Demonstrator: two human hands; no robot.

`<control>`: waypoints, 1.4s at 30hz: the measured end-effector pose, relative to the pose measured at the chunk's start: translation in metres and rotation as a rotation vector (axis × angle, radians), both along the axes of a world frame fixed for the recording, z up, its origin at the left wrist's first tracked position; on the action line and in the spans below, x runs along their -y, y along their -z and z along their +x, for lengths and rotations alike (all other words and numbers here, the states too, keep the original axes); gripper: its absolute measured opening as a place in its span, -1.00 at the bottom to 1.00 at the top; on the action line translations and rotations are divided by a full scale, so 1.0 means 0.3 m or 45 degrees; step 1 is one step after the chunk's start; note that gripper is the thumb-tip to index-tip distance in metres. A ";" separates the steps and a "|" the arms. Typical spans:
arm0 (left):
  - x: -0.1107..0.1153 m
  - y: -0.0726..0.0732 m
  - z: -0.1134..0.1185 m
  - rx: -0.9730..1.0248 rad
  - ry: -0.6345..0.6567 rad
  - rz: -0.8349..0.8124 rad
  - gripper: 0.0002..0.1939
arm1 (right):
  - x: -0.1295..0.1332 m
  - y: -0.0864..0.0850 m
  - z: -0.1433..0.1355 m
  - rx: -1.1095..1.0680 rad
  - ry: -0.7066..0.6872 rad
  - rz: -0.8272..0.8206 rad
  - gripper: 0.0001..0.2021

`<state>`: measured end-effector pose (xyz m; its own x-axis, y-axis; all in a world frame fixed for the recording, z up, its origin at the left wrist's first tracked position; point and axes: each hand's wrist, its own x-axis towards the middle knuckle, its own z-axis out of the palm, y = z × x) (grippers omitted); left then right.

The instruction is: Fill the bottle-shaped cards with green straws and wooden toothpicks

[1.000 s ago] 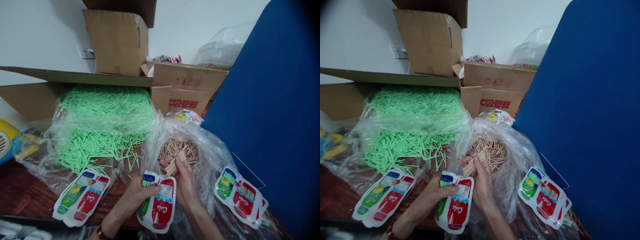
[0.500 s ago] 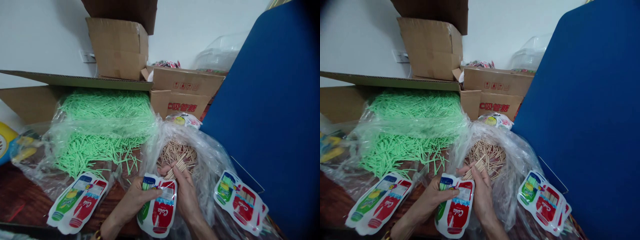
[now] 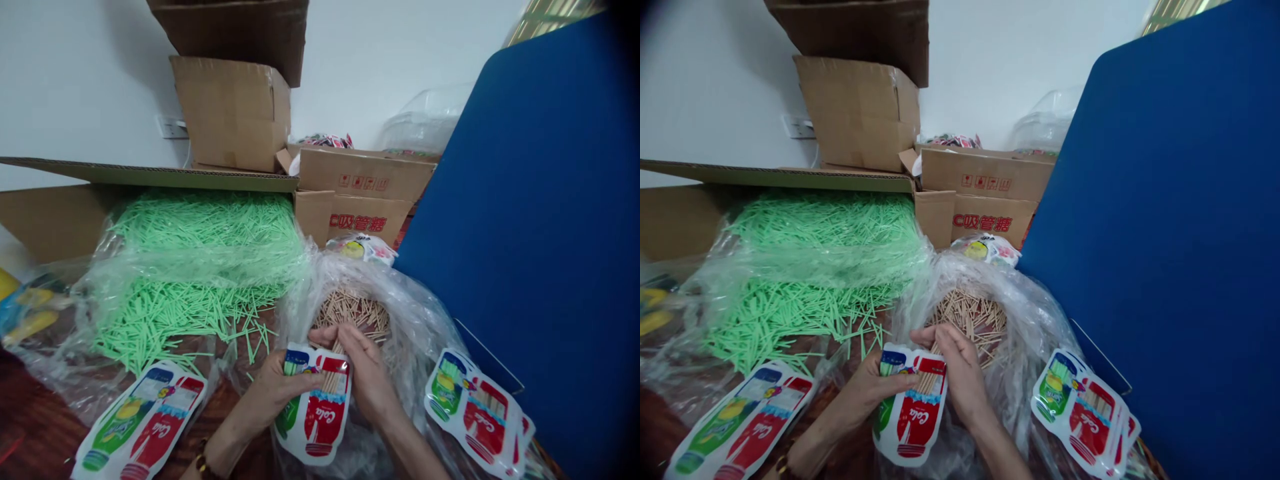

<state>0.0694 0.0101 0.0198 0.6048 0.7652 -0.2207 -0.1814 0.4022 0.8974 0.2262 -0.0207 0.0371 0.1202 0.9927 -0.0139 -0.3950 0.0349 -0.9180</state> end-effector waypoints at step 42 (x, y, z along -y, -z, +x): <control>-0.044 -0.072 0.079 -0.016 -0.070 0.012 -0.69 | 0.063 0.024 0.068 -0.058 -0.077 0.005 -0.64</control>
